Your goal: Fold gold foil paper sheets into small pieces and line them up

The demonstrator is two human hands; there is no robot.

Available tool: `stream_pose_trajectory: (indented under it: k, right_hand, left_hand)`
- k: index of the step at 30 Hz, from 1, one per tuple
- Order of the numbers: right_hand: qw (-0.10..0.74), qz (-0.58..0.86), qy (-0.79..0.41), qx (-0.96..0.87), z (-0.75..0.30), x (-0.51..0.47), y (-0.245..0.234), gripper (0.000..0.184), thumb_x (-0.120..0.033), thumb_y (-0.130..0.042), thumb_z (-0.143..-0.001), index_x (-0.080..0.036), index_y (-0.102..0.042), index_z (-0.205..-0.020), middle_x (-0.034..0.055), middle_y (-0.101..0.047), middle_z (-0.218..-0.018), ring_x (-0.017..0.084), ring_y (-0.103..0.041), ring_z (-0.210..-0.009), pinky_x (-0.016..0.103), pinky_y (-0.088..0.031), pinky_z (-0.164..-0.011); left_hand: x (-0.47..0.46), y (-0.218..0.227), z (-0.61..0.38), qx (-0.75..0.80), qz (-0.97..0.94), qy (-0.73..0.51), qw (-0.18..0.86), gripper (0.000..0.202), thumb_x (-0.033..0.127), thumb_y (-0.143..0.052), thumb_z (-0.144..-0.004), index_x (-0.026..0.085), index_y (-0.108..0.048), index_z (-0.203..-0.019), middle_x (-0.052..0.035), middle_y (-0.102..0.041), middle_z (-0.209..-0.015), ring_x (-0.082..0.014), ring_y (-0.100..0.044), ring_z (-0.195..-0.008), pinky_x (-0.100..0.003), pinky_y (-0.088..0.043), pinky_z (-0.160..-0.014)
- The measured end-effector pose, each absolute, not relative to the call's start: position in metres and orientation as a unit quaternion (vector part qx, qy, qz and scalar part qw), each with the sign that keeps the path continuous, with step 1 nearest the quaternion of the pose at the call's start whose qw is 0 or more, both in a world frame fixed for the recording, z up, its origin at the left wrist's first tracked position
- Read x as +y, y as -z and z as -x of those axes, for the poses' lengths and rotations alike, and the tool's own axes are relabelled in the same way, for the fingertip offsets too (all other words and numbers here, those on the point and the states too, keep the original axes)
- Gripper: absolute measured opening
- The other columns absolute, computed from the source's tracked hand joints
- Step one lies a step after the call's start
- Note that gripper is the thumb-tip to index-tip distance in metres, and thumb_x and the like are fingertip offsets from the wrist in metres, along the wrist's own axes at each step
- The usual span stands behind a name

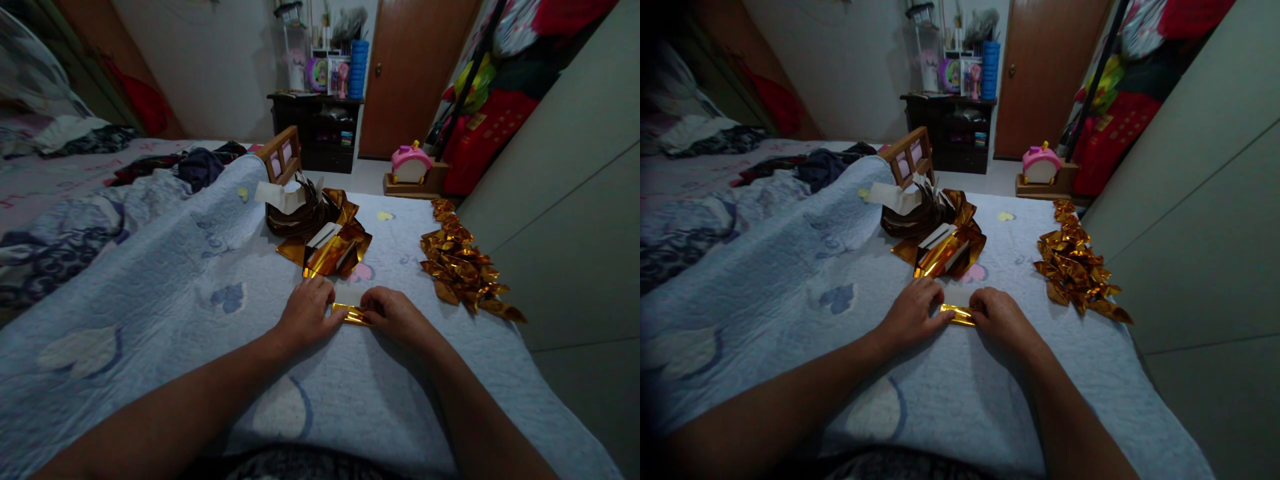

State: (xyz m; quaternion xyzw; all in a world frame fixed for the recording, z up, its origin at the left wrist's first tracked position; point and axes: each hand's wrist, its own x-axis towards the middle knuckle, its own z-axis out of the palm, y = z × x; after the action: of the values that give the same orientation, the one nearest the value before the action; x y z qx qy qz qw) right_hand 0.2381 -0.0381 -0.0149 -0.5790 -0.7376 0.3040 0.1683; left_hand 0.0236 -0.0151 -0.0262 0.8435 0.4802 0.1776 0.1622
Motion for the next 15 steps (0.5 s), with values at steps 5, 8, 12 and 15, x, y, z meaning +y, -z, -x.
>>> stream_pose_trajectory:
  k: [5,8,12,15]
  right_hand:
    - [0.153,0.578,-0.296,-0.745,-0.2372,-0.038,0.0132,0.014,-0.008,-0.059,-0.079,-0.018,-0.068,-0.083,0.0029,-0.065,-0.077,0.016,-0.056,-0.07,0.026,-0.036,-0.064]
    - [0.156,0.579,-0.296,-0.743,-0.2369,-0.0384,0.0129,0.013,-0.008,-0.058,-0.08,-0.018,-0.067,-0.083,0.0027,-0.065,-0.077,0.015,-0.055,-0.069,0.026,-0.035,-0.063]
    - [0.162,0.577,-0.304,-0.74,-0.2368,-0.0384,0.0143,0.013,-0.006,-0.058,-0.079,-0.018,-0.065,-0.081,0.002,-0.064,-0.076,0.014,-0.054,-0.067,0.025,-0.034,-0.062]
    - [0.171,0.573,-0.304,-0.741,-0.2375,-0.0379,0.0158,0.013,-0.006,-0.059,-0.077,-0.018,-0.064,-0.078,0.0013,-0.064,-0.075,0.014,-0.054,-0.066,0.025,-0.034,-0.062]
  left_hand:
    - [-0.0194,0.0231,-0.025,0.507,-0.836,-0.149,0.147,0.028,0.044,-0.072,-0.083,0.018,-0.061,-0.086,-0.0074,-0.059,-0.097,-0.028,-0.055,-0.098,-0.04,-0.043,-0.086]
    - [-0.0193,0.0229,-0.0268,0.521,-0.822,-0.152,0.172,0.028,0.041,-0.075,-0.08,0.018,-0.061,-0.088,-0.007,-0.06,-0.1,-0.0286,-0.054,-0.103,-0.04,-0.042,-0.089]
    - [-0.0171,0.0221,-0.0288,0.539,-0.8,-0.16,0.208,0.027,0.036,-0.079,-0.075,0.019,-0.06,-0.083,-0.0059,-0.061,-0.1,-0.0288,-0.054,-0.105,-0.039,-0.04,-0.089]
    - [-0.0153,0.0208,-0.0299,0.536,-0.792,-0.174,0.236,0.026,0.032,-0.079,-0.073,0.019,-0.058,-0.082,-0.0041,-0.062,-0.096,-0.0274,-0.055,-0.102,-0.038,-0.039,-0.088]
